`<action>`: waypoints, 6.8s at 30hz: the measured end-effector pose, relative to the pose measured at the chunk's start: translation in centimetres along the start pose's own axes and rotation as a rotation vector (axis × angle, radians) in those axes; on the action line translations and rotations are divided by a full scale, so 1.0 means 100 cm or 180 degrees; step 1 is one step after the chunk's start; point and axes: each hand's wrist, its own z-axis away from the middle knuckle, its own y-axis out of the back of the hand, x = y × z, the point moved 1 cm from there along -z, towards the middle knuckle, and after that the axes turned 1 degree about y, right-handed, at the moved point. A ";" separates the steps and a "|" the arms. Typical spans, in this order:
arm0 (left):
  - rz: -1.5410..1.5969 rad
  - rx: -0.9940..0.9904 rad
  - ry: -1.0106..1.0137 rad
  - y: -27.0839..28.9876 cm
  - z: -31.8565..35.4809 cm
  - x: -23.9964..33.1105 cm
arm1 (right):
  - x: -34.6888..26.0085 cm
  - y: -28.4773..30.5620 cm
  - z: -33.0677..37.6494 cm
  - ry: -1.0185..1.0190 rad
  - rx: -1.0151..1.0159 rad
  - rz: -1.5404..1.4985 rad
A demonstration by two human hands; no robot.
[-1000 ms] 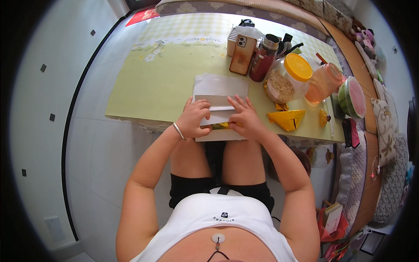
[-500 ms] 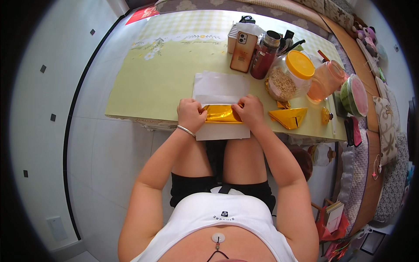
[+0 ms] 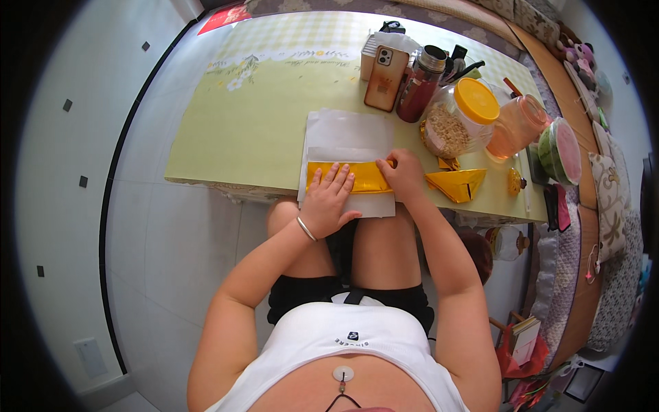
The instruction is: The person folds a sheet of yellow paper into a triangular shape using a white paper as a guide. They repeat this folding process multiple times, creating a stack of identical folded yellow paper pieces.
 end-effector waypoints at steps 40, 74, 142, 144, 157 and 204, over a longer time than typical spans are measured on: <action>-0.1375 0.0082 -0.0311 -0.014 0.016 -0.051 | 0.005 0.010 0.053 0.2433 -0.0284 0.1641; 0.0929 0.0736 0.1570 -0.027 -0.048 -0.016 | -0.034 -0.041 0.069 0.1619 -0.0398 0.0756; 0.0920 0.0696 0.1379 0.005 -0.004 -0.067 | -0.065 -0.058 0.048 0.1454 0.0353 0.0662; 0.0209 0.1282 0.0725 0.023 -0.006 -0.049 | -0.066 -0.058 0.048 0.1461 0.0408 0.0753; -0.0819 0.0618 0.0221 0.004 0.039 -0.005 | -0.066 -0.057 0.049 0.1471 0.0253 0.0719; -0.0721 0.0323 0.0493 -0.016 0.005 0.000 | -0.019 -0.026 0.008 0.2291 -0.1846 0.0821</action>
